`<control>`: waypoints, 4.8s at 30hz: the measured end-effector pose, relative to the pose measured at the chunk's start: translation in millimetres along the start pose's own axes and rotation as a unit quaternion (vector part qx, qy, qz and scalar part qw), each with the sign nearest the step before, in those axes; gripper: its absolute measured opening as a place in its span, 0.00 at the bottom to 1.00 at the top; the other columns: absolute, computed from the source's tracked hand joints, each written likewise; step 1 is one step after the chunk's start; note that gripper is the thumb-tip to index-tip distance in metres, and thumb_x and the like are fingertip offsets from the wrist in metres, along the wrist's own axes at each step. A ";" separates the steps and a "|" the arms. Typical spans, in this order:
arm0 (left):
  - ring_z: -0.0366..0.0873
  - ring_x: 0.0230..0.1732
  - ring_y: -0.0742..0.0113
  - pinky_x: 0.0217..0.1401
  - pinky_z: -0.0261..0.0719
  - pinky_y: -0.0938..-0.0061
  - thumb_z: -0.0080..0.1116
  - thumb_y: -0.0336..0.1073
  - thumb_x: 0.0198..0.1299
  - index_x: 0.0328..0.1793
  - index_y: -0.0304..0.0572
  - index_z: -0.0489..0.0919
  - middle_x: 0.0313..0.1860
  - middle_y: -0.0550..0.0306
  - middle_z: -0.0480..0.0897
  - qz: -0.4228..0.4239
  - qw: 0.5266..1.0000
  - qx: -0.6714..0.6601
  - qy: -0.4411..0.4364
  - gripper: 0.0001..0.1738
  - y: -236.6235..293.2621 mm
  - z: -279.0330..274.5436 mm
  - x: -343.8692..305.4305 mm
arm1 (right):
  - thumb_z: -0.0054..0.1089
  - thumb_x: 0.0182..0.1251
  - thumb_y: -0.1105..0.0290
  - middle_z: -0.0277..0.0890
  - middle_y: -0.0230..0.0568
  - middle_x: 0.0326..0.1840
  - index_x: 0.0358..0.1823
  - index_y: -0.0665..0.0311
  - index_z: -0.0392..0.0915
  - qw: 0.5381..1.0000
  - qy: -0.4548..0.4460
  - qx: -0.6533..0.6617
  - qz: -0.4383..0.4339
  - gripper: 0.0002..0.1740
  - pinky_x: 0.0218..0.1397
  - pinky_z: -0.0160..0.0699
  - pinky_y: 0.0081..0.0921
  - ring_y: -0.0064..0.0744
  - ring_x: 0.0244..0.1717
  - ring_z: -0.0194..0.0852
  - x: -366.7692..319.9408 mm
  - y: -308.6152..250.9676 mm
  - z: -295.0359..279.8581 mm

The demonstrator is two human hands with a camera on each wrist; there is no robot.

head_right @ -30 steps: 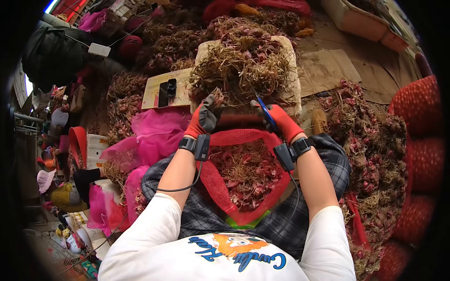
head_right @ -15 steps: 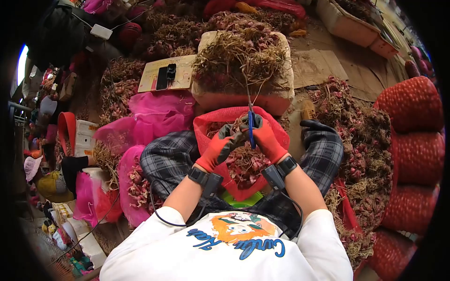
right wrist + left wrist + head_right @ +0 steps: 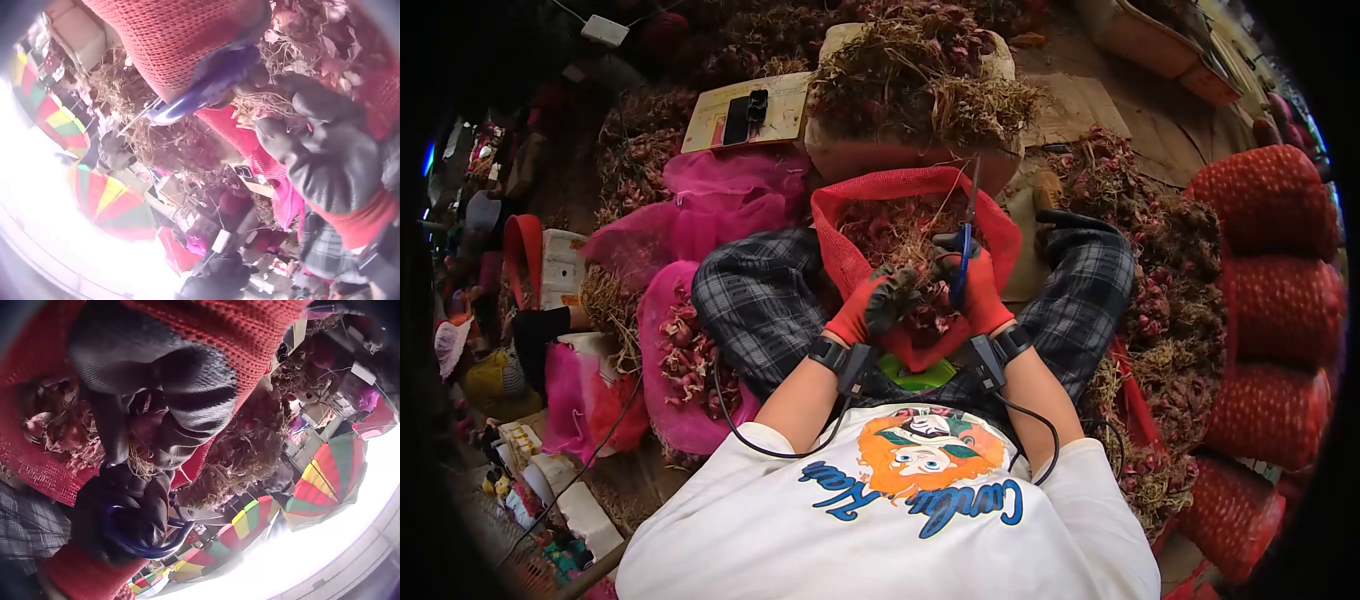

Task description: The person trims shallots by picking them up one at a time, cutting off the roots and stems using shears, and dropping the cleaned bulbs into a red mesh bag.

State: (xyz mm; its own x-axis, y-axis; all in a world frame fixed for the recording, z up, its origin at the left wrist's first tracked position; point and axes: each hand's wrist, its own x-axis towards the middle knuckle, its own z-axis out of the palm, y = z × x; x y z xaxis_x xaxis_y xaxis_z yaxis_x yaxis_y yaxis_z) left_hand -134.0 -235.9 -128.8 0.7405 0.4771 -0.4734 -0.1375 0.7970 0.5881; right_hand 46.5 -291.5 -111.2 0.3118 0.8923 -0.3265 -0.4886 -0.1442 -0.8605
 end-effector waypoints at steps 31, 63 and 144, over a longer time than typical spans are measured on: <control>0.73 0.37 0.77 0.37 0.73 0.82 0.47 0.50 0.68 0.59 0.46 0.71 0.44 0.64 0.77 -0.054 0.996 -0.035 -0.055 0.21 3.3 -9.7 -4.5 | 0.61 0.55 0.70 0.78 0.46 0.34 0.43 0.65 0.75 0.807 -0.070 -0.525 -0.262 0.14 0.43 0.75 0.32 0.38 0.38 0.79 -9.7 -1.0 6.7; 0.75 0.48 0.72 0.57 0.77 0.70 0.51 0.24 0.64 0.63 0.47 0.66 0.50 0.64 0.70 0.285 0.958 -0.022 0.027 0.22 -17.8 -33.2 36.1 | 0.62 0.52 0.47 0.78 0.48 0.26 0.29 0.60 0.81 0.773 -0.001 -0.632 -0.061 0.22 0.33 0.74 0.36 0.49 0.31 0.77 -80.6 -35.7 -21.5; 0.63 0.17 0.78 0.16 0.60 0.86 0.48 0.63 0.63 0.31 0.52 0.69 0.26 0.60 0.74 0.046 0.992 -0.077 0.088 0.24 1.5 -10.0 10.6 | 0.63 0.51 0.47 0.78 0.45 0.27 0.32 0.59 0.78 0.627 -0.026 -0.757 -0.182 0.21 0.33 0.74 0.37 0.47 0.32 0.78 -76.6 -34.9 -5.5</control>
State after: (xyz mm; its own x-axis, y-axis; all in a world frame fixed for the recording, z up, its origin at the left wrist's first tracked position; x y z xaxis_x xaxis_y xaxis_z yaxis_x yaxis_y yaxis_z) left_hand -132.9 -226.0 -139.5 0.5954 0.5964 -0.5383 -0.3076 0.7882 0.5330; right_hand 44.2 -357.2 -58.3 0.1315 0.9911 -0.0224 0.9533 -0.1326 -0.2714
